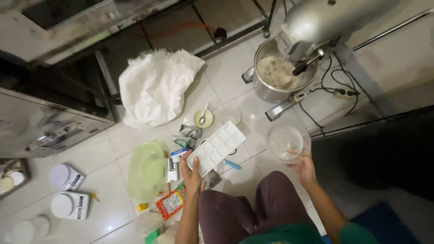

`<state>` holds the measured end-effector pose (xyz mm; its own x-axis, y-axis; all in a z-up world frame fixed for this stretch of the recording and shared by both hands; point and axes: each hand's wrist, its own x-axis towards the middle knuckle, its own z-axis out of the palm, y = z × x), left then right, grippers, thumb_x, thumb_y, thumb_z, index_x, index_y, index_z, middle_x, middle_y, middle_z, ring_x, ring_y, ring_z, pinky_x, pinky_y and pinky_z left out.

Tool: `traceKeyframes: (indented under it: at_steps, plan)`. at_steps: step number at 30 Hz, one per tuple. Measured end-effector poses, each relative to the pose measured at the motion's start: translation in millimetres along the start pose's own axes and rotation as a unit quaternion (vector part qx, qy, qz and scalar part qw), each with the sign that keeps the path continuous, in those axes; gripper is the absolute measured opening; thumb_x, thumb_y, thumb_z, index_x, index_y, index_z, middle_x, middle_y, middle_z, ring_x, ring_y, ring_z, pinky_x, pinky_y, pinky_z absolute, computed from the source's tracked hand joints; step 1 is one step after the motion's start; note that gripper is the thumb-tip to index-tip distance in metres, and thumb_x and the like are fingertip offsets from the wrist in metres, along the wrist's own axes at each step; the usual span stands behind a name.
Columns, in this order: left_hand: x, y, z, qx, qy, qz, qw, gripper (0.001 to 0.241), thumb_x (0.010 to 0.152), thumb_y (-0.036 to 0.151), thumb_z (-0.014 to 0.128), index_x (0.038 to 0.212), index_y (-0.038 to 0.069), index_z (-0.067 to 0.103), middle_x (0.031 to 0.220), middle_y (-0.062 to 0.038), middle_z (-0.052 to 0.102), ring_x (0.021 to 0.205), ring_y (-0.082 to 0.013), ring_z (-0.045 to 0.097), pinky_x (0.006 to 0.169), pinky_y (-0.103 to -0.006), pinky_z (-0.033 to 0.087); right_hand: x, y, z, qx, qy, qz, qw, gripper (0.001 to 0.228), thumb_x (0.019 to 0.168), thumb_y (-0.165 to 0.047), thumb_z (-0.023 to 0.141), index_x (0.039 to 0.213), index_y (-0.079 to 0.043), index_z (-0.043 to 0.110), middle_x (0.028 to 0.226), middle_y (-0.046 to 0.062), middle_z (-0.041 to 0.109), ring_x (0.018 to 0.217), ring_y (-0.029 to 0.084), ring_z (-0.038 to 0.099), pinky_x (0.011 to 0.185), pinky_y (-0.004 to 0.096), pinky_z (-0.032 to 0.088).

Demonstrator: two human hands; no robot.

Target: The person pours liquid into a stand mixer and then retrieves ice from a refrigerator ice tray, emptying it into a bowl.

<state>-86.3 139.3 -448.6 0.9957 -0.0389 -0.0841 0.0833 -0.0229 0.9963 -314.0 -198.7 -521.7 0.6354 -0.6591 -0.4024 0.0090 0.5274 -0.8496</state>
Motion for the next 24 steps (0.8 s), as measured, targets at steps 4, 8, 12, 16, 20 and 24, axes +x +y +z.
traceKeyframes:
  at_steps: [4,8,12,16,20,24]
  plan:
    - [10.6,-79.3,9.4,-0.065,0.007,-0.013,0.998,0.047,0.099,0.021,0.069,0.142,0.009,0.054,0.125,-0.013,0.056,0.114,-0.0227,0.052,0.105,-0.0413,0.044,53.9,70.6,-37.9,-0.001,0.002,-0.015,1.0,0.071,0.09,-0.028,0.053,0.157,-0.023,0.029,0.125,0.013,0.06,0.097,0.031,0.063,0.068,0.047,0.056]
    - [9.7,-154.9,1.5,-0.052,0.02,0.018,0.998,0.056,0.101,0.024,0.068,0.15,0.008,0.046,0.149,-0.022,0.046,0.14,-0.0309,0.04,0.121,-0.0472,0.028,116.6,152.3,-105.2,-0.005,-0.01,-0.028,1.0,0.053,0.094,-0.023,0.054,0.141,-0.024,0.028,0.124,0.018,0.063,0.093,0.036,0.067,0.067,0.052,0.058]
    - [-3.6,-163.4,-2.1,-0.06,0.055,0.035,0.996,0.054,0.104,0.021,0.068,0.152,0.01,0.045,0.149,-0.02,0.045,0.14,-0.0282,0.04,0.123,-0.046,0.027,128.6,154.8,-97.7,0.01,-0.024,-0.016,1.0,0.037,0.094,-0.022,0.054,0.124,-0.029,0.033,0.119,0.013,0.066,0.085,0.028,0.068,0.062,0.046,0.061]
    - [-20.9,-140.7,-10.9,-0.082,0.097,0.039,0.991,0.055,0.103,0.025,0.068,0.152,0.012,0.046,0.139,-0.017,0.052,0.127,-0.0242,0.048,0.114,-0.0446,0.039,149.7,154.7,-92.2,0.01,-0.083,0.037,0.996,0.029,0.094,-0.02,0.051,0.111,-0.03,0.03,0.121,0.017,0.067,0.079,0.037,0.069,0.07,0.055,0.061]
    - [-43.8,-131.9,-15.5,-0.094,0.124,0.035,0.987,0.055,0.104,0.025,0.067,0.152,0.012,0.044,0.129,-0.015,0.056,0.117,-0.0235,0.055,0.105,-0.0425,0.048,170.7,164.2,-82.0,0.0,-0.07,0.095,0.993,0.038,0.091,-0.01,0.052,0.109,-0.028,0.024,0.125,0.014,0.065,0.084,0.036,0.067,0.093,0.058,0.061]
    - [-54.8,-129.0,-23.9,-0.071,0.148,0.044,0.985,0.056,0.104,0.028,0.068,0.153,0.014,0.044,0.133,-0.019,0.057,0.118,-0.024,0.054,0.104,-0.0427,0.049,217.5,212.2,-95.9,0.011,-0.075,0.128,0.989,0.039,0.091,-0.01,0.054,0.111,-0.032,0.029,0.126,0.015,0.064,0.092,0.04,0.068,0.098,0.062,0.059]
